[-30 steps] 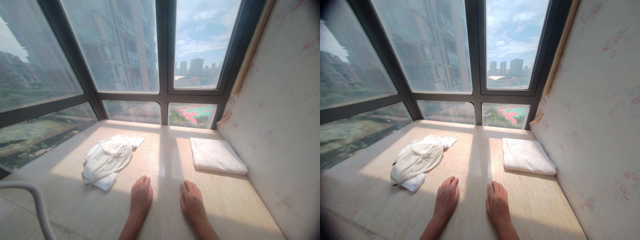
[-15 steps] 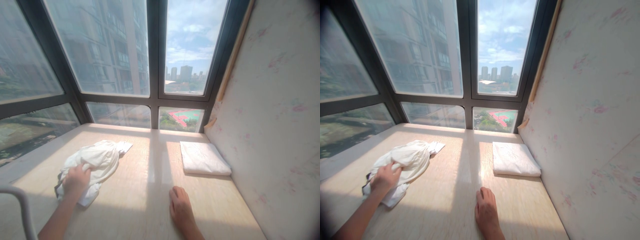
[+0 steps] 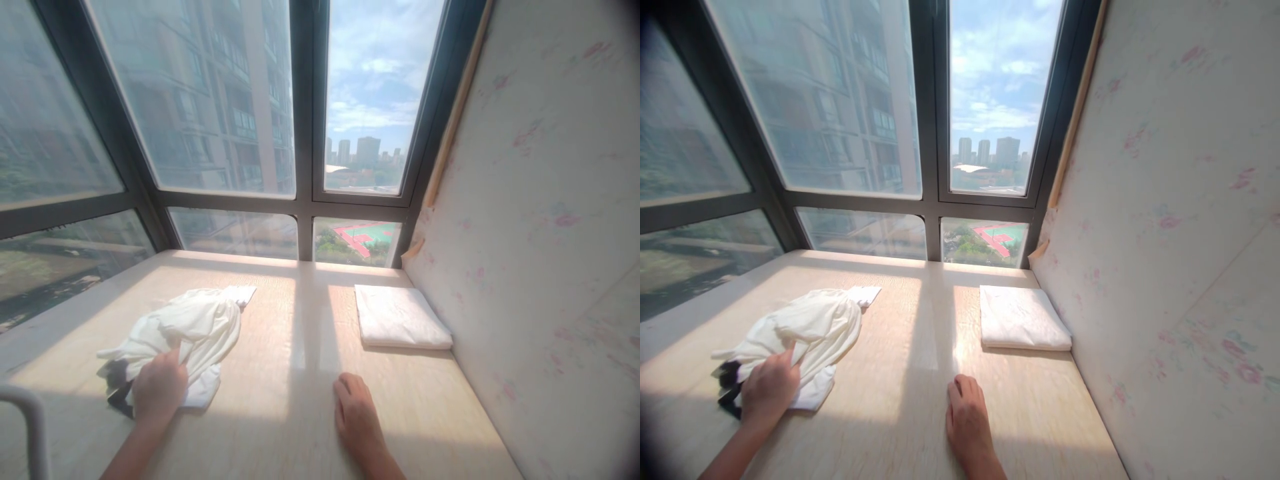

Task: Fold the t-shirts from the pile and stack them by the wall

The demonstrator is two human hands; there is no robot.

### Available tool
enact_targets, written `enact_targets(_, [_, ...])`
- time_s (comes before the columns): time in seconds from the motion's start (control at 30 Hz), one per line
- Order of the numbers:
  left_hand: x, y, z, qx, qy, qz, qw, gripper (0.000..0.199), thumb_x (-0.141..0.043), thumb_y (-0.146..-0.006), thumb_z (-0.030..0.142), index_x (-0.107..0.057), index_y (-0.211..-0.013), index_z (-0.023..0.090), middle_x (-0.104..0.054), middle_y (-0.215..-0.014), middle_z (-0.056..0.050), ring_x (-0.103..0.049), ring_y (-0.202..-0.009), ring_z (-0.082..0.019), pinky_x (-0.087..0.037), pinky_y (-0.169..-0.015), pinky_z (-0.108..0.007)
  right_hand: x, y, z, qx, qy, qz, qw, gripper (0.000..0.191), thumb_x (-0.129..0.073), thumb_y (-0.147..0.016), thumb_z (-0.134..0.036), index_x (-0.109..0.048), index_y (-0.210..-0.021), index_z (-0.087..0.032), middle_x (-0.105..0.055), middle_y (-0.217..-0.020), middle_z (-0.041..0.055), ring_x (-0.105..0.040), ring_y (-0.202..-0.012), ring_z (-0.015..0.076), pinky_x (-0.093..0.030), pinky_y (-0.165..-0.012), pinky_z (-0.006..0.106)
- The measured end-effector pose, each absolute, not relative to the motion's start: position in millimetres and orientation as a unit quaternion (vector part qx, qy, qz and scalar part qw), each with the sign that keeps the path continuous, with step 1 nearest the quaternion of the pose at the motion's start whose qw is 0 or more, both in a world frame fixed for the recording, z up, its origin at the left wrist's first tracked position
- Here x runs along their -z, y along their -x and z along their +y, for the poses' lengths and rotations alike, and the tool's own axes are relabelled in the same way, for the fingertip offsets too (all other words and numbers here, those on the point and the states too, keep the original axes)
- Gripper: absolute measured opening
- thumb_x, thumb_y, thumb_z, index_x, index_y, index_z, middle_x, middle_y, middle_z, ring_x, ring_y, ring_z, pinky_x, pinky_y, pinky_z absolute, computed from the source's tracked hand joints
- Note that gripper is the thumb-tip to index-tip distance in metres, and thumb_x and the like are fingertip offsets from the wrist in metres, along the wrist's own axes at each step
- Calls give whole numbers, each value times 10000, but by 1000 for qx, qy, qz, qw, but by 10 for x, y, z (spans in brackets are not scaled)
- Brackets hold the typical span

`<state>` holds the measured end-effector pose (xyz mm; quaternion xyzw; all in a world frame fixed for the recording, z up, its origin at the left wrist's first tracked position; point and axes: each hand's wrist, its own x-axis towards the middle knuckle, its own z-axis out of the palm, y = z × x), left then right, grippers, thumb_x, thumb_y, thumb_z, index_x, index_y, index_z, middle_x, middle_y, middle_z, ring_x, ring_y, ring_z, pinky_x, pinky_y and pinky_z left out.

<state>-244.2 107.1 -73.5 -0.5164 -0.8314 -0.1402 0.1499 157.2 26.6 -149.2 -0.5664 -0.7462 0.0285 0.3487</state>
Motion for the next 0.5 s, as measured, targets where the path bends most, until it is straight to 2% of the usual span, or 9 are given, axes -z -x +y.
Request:
enact_targets(0.1, [894, 2430, 1010, 143, 542, -813, 156, 344, -401, -909, 220, -654, -1131, 151, -625, -907, -82, -562, -883, -247, -472, -788, -360, 1485, -1577, 265, -34, 566, -747, 347, 337, -488, -761, 29, -623, -976, -192, -613, -1063, 76, -559, -1004, 211, -472, -880, 328])
enact_targets(0.2, [854, 2388, 941, 188, 559, -800, 112, 320, -402, -894, 238, -663, -1051, 139, -634, -939, -114, -556, -910, -269, -450, -821, -386, 1487, -1584, 273, -44, 567, -746, 346, 332, -485, -774, 29, -629, -983, -185, -613, -1072, 78, -547, -1015, 212, -461, -891, 331])
enact_targets(0.27, [700, 2355, 950, 228, 546, -802, 76, 271, -417, -882, 265, -653, -959, 158, -615, -863, -98, -541, -842, -267, -431, -761, -389, 1495, -1592, 281, -54, 564, -747, 346, 321, -478, -784, 27, -629, -977, -180, -611, -1069, 76, -538, -1012, 209, -454, -894, 330])
enact_targets(0.37, [328, 2284, 1090, 299, 521, -799, 21, 179, -463, -850, 290, -581, -759, 191, -498, -661, -26, -446, -648, -208, -359, -630, -337, 1511, -1609, 292, -70, 561, -748, 346, 297, -474, -799, 22, -628, -957, -177, -609, -1051, 72, -530, -1002, 204, -442, -885, 321])
enact_targets(0.5, [-289, 2051, 1356, 439, 530, -724, -53, 230, -536, -829, 296, -466, -630, 204, -419, -575, 34, -372, -573, -140, -287, -558, -271, 1536, -1630, 305, -91, 555, -747, 354, 280, -469, -798, 21, -624, -917, -180, -611, -1019, 66, -529, -980, 195, -426, -864, 303])
